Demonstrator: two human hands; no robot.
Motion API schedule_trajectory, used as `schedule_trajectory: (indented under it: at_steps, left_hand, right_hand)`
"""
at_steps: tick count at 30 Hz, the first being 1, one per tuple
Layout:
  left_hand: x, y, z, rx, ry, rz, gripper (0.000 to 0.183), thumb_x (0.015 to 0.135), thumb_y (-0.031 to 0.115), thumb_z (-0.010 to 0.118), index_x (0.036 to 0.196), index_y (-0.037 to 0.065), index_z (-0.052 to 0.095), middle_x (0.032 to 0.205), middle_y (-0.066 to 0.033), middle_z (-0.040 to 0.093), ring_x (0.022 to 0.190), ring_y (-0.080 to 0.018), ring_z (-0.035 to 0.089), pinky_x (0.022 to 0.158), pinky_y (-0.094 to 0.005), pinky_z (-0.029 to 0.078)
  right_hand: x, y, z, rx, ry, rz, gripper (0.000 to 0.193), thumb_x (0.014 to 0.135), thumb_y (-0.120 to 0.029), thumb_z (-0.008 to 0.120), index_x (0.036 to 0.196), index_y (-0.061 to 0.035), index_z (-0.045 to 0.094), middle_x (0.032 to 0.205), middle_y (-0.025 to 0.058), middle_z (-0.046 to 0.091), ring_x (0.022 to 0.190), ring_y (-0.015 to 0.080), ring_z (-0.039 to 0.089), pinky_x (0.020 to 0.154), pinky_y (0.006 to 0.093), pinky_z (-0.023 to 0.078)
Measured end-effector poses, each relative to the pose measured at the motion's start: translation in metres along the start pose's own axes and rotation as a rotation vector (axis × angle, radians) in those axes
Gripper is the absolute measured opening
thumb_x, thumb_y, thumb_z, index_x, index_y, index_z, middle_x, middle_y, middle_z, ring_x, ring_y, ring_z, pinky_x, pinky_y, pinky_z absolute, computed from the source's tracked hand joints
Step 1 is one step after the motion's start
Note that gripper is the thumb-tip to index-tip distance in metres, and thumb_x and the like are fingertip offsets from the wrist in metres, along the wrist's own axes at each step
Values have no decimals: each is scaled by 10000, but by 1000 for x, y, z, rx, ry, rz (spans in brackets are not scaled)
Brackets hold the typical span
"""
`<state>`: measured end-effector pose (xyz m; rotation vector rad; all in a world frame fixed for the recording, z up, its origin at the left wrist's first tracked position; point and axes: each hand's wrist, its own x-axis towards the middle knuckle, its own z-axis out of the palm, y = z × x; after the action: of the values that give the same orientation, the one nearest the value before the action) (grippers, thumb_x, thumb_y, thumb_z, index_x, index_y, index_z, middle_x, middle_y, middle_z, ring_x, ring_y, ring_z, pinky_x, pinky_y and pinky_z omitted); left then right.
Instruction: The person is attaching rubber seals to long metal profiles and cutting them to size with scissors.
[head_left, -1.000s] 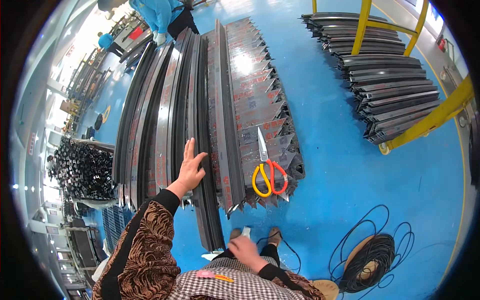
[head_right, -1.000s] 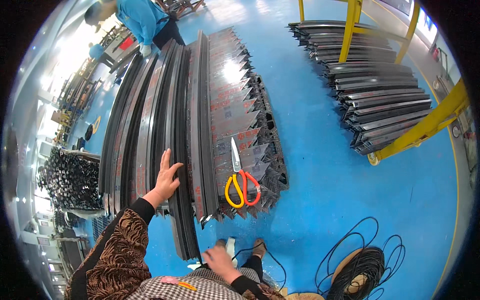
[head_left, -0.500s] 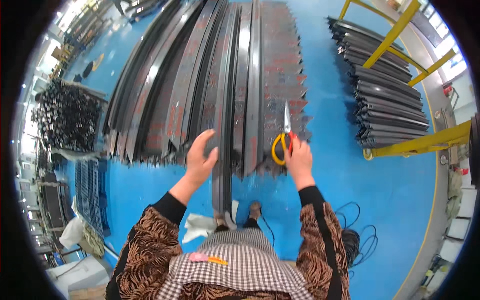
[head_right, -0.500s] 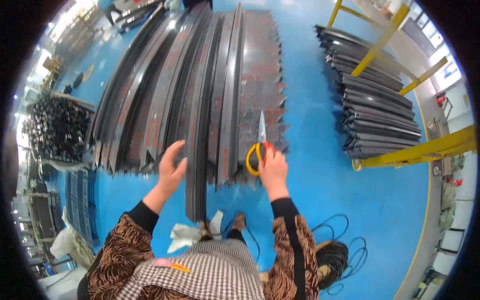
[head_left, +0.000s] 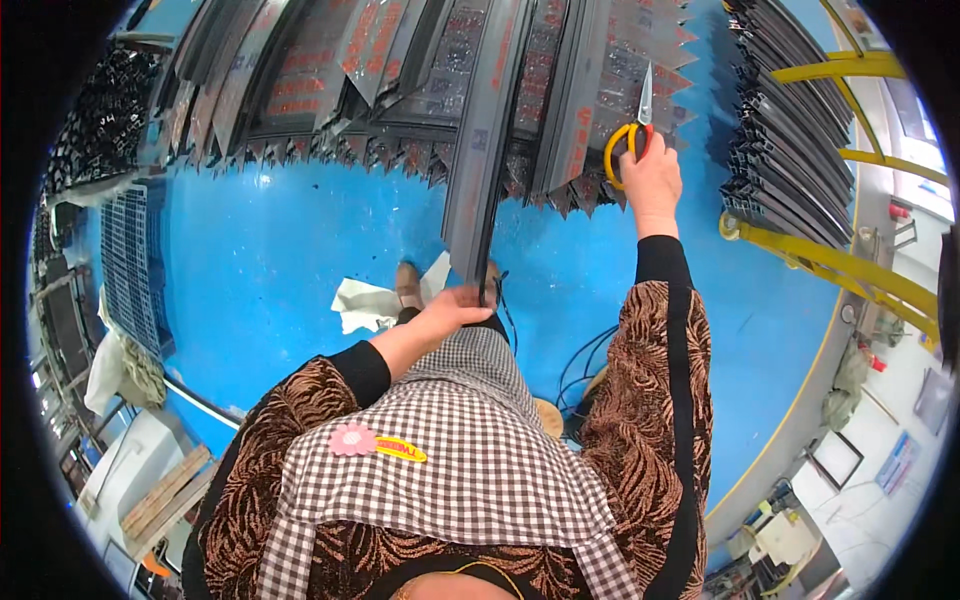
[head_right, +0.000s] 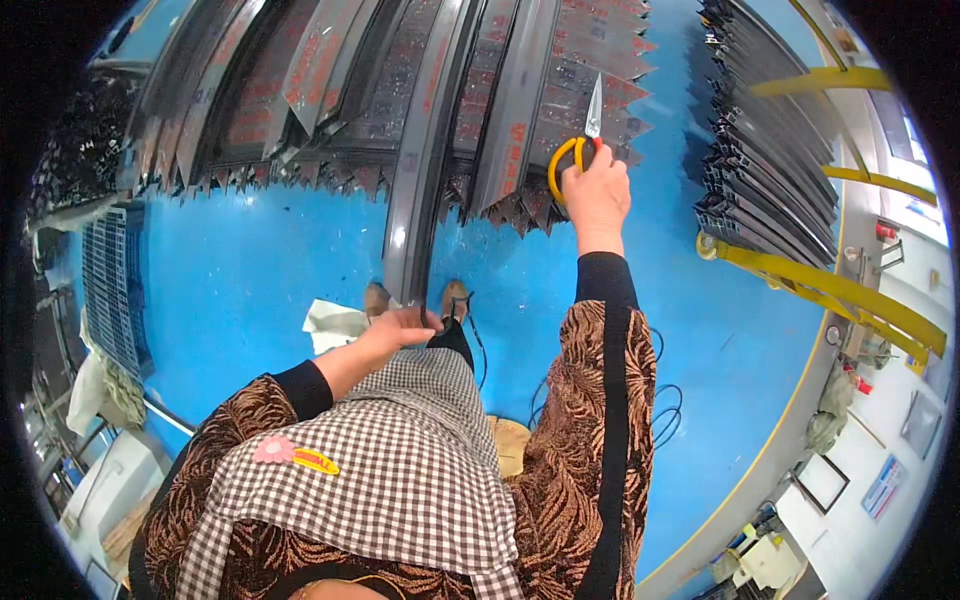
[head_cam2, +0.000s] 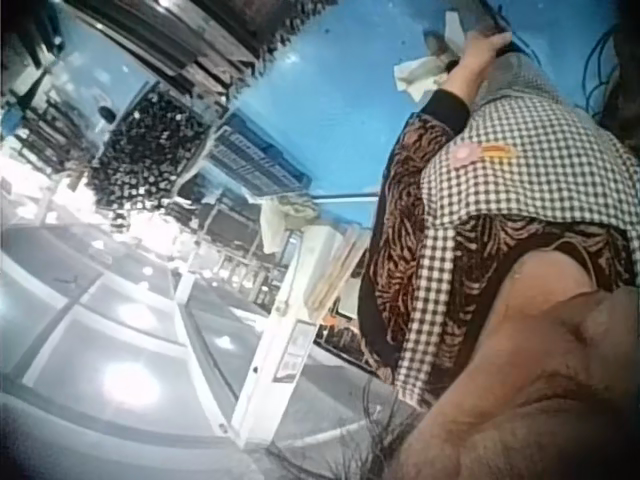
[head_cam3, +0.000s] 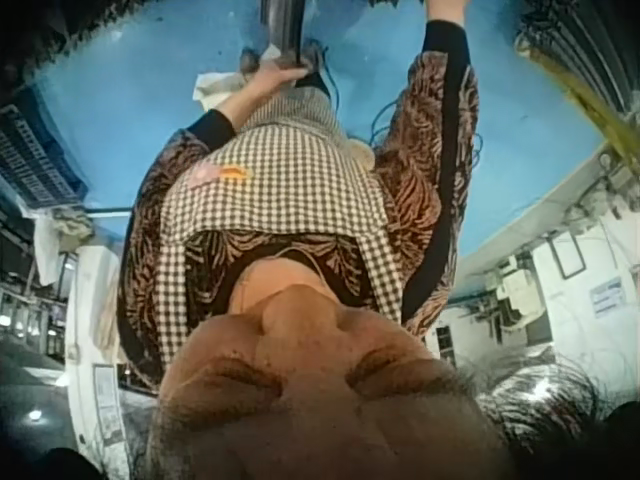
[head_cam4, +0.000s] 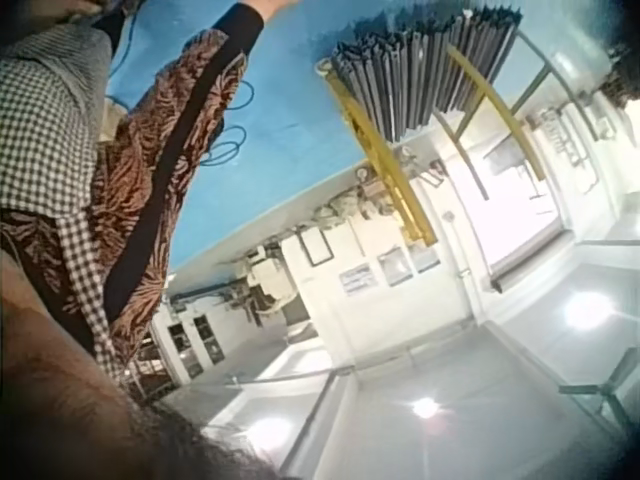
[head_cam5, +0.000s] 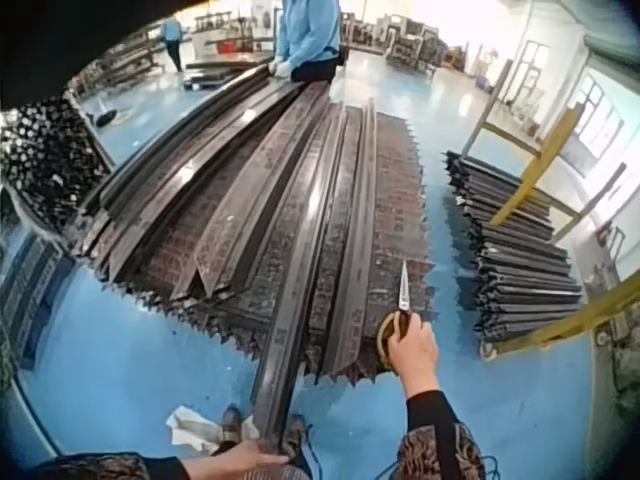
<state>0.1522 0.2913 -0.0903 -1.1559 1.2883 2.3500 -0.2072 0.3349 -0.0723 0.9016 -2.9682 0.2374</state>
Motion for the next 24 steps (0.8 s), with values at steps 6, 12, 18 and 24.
schedule_trajectory:
  at_steps: [6,12,18,24]
  left_hand:
    - [-13,-11,9,-182,54,0,268,821,63,607,1065,-37,556,850,-107,631,793,-193,602,787,-269,453]
    - [-21,-11,10,-200,112,29,161,865,68,556,989,-31,583,758,-95,628,694,-170,593,705,-249,463]
    - [-22,-12,5,-126,124,94,167,893,98,520,959,-33,601,732,-81,626,672,-150,579,672,-236,455]
    - [-21,-9,4,11,102,108,191,904,121,510,962,-35,606,723,-67,622,665,-141,569,664,-225,447]
  right_hand:
    - [6,4,0,243,-24,-11,536,702,-158,634,1201,-53,468,885,203,584,749,374,590,674,399,492]
    - [-22,44,-23,1196,-275,351,567,717,30,584,1248,-49,400,825,95,573,586,182,555,444,243,413]
    - [-196,24,-84,1553,-664,523,314,751,-34,527,1042,-88,422,651,48,501,385,165,458,303,258,336]
    - [-290,15,-55,760,-1011,-226,473,770,-109,579,1205,-29,413,998,197,571,867,353,567,749,396,444]
